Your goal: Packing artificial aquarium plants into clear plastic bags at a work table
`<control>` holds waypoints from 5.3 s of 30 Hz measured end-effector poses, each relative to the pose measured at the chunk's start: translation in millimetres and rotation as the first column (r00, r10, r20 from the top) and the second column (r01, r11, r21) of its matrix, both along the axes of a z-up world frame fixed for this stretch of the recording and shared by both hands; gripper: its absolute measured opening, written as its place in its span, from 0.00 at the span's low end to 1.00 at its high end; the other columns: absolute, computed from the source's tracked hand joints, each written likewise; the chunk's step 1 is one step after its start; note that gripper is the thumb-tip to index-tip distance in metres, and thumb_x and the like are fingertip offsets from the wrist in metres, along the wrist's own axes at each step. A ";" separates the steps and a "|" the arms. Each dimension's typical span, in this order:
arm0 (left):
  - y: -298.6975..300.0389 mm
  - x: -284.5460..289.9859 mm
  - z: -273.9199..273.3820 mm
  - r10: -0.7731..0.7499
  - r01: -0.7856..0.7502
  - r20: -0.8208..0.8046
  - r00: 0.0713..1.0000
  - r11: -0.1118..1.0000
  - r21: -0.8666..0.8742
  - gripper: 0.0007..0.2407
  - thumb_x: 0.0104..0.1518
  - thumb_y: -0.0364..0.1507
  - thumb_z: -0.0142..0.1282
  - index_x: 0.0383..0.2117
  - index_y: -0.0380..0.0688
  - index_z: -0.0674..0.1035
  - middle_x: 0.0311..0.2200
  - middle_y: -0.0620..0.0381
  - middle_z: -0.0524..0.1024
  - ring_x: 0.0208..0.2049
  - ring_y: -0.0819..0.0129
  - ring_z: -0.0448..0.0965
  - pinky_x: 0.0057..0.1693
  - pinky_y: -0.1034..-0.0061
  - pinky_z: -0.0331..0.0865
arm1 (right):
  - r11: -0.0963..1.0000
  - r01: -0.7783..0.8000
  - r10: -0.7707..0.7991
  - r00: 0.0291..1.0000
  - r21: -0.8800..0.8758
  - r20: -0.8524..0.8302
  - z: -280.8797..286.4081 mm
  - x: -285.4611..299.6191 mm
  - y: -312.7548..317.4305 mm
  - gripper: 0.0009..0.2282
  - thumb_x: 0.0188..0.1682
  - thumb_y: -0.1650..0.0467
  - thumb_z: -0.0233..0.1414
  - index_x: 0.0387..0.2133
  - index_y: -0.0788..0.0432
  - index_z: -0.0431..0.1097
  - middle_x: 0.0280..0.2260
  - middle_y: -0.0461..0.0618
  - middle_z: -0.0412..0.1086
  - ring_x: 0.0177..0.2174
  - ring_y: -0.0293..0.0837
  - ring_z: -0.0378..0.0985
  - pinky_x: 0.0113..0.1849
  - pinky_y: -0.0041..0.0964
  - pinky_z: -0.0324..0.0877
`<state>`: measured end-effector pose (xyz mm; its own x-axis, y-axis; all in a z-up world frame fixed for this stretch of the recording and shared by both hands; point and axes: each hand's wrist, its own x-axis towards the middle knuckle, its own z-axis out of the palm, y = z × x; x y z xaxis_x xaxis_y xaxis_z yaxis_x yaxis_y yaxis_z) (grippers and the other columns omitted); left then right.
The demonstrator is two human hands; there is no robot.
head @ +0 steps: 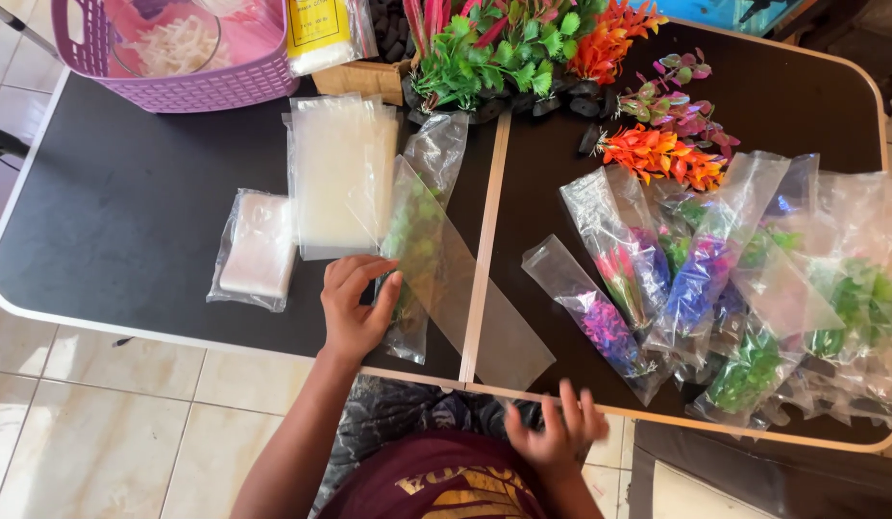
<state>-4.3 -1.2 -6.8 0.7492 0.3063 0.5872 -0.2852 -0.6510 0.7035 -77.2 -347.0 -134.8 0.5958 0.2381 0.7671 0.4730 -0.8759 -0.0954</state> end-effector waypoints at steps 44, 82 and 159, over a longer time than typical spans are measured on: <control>-107.6 -49.4 -18.7 -0.220 0.185 0.076 0.973 0.930 0.316 0.04 0.59 0.35 0.62 0.29 0.53 0.82 0.32 0.63 0.79 0.32 0.64 0.83 0.36 0.74 0.74 | 0.857 -0.315 0.395 0.910 0.408 -0.128 110.2 43.2 63.6 0.14 0.37 0.76 0.69 0.34 0.61 0.72 0.36 0.52 0.72 0.37 0.54 0.78 0.39 0.47 0.74; -106.0 -49.3 -6.7 -0.015 0.033 0.138 0.990 0.990 -0.134 0.01 0.56 0.25 0.64 0.28 0.45 0.84 0.23 0.58 0.80 0.22 0.58 0.83 0.26 0.77 0.74 | 0.943 -0.292 0.314 0.940 0.161 -0.133 111.3 39.0 71.7 0.14 0.42 0.70 0.66 0.22 0.53 0.63 0.51 0.53 0.71 0.41 0.46 0.82 0.39 0.43 0.73; -92.6 -44.6 16.8 -0.348 0.374 -0.163 0.923 0.911 0.172 0.12 0.60 0.35 0.53 0.46 0.45 0.80 0.41 0.57 0.78 0.45 0.57 0.75 0.45 0.62 0.65 | 0.889 0.134 -0.427 0.592 -0.439 -0.684 177.3 367.1 19.3 0.47 0.42 0.54 0.62 0.70 0.59 0.42 0.63 0.61 0.57 0.60 0.63 0.59 0.54 0.61 0.57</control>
